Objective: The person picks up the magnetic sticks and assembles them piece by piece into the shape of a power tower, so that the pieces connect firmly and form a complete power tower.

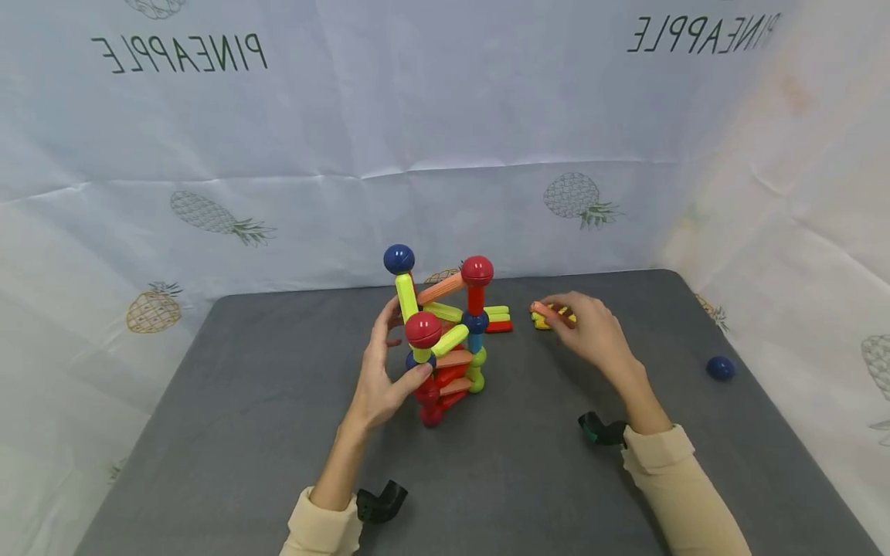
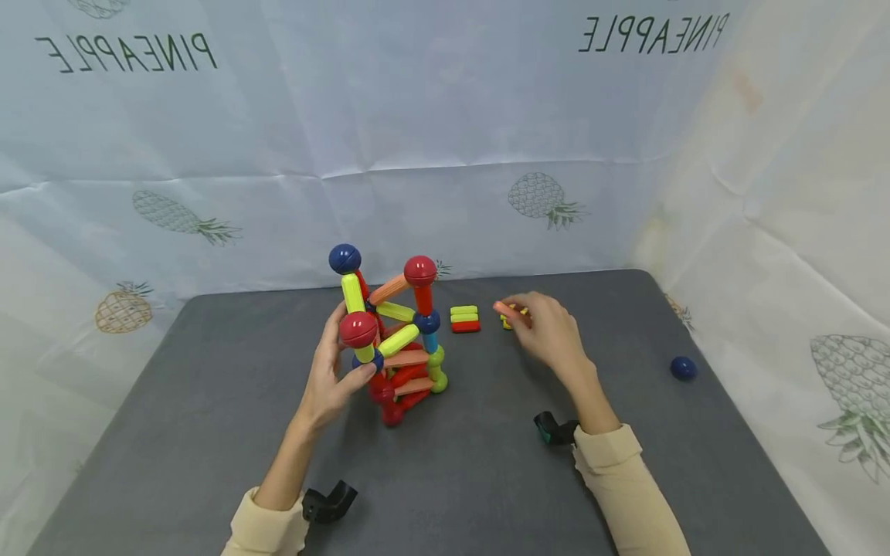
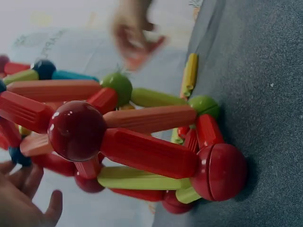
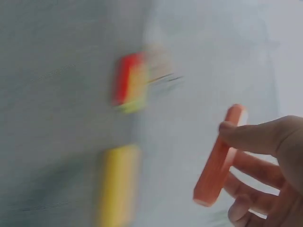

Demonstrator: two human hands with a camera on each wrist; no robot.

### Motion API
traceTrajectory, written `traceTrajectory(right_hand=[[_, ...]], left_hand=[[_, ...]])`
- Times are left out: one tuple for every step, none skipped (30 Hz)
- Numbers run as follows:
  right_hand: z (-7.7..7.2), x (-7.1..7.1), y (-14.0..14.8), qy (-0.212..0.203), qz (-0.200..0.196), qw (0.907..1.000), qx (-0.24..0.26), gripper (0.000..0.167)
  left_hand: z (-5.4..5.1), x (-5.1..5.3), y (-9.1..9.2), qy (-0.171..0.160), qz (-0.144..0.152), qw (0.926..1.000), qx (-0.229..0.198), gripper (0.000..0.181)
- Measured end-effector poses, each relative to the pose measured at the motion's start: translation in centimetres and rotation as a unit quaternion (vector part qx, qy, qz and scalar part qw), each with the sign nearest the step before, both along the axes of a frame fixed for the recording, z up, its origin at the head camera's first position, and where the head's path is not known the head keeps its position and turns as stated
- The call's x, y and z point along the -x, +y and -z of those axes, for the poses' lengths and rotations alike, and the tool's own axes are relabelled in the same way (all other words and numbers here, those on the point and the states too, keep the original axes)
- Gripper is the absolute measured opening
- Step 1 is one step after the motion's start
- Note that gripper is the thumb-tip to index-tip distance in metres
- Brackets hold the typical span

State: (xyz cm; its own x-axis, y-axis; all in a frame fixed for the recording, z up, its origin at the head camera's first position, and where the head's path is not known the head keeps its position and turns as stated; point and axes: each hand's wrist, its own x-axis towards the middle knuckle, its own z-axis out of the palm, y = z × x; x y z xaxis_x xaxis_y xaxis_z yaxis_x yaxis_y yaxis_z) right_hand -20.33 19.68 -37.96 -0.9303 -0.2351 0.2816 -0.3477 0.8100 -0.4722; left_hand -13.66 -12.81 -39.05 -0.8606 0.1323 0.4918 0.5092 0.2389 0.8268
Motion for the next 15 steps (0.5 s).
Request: traceTrajectory(right_hand=[[-1.2,-0.5,-0.4,0.035,-0.006,0.9992,0.02,0.029],[-2.5,-1.1,-0.9,0.071,-0.016,0.9966,0.04,0.03],[-3.8,-1.7,-1.4,0.104,-0.024,0.9924,0.06,0.03],[-5.0,-2.4,-1.8,0.138,-0.034,0.9869,0.077,0.03],[-6.1,-3.0,-2.3,0.172,-0.044,0.9798,0.093,0.03],[-7.0,-3.7,-2.8,0.201,-0.054,0.9719,0.11,0.03],[-7.9,-4.3,-3.2,0.225,-0.067,0.9642,0.123,0.03],[-8.7,-4.9,-3.6,0.249,-0.083,0.9554,0.136,0.029],[-9.2,-5.5,-4.1,0.269,-0.098,0.947,0.146,0.025],[-9.7,-6.0,-4.5,0.288,-0.113,0.9389,0.151,0.022],[-10.1,-6.4,-5.0,0.304,-0.13,0.9309,0.155,0.022],[-10.3,-6.7,-5.4,0.315,-0.147,0.9248,0.155,0.024],[-10.5,-7.0,-5.8,0.323,-0.163,0.9202,0.149,0.028],[-10.6,-7.2,-6.2,0.33,-0.177,0.9161,0.143,0.031],[-10.7,-7.3,-6.5,0.333,-0.188,0.9143,0.132,0.034]], left_hand=[[0.1,0.1,-0.1,0.001,0.013,0.9999,-0.006,0.091],[0.2,0.1,-0.1,0.001,0.023,0.9997,-0.011,0.09],[0.2,0.1,-0.1,0.002,0.029,0.9995,-0.013,0.09],[0.3,0.1,-0.1,0.005,0.031,0.9995,-0.012,0.089],[0.3,0.1,0.0,0.009,0.026,0.9996,-0.009,0.089],[0.4,0.1,0.0,0.014,0.018,0.9997,-0.004,0.089],[0.4,0.1,0.1,0.023,0.006,0.9997,0.0,0.09],[0.4,0.1,0.3,0.033,-0.01,0.9994,0.004,0.09],[0.4,0.1,0.4,0.048,-0.028,0.9985,0.005,0.09],[0.3,0.1,0.5,0.067,-0.045,0.9967,0.001,0.089],[0.3,0.0,0.6,0.088,-0.065,0.994,-0.006,0.087],[0.2,0.0,0.8,0.113,-0.082,0.9901,-0.016,0.084],[0.0,0.0,0.9,0.141,-0.095,0.9851,-0.027,0.079],[-0.1,-0.1,1.0,0.169,-0.103,0.9794,-0.04,0.073],[-0.2,-0.1,1.0,0.197,-0.109,0.973,-0.05,0.066]])
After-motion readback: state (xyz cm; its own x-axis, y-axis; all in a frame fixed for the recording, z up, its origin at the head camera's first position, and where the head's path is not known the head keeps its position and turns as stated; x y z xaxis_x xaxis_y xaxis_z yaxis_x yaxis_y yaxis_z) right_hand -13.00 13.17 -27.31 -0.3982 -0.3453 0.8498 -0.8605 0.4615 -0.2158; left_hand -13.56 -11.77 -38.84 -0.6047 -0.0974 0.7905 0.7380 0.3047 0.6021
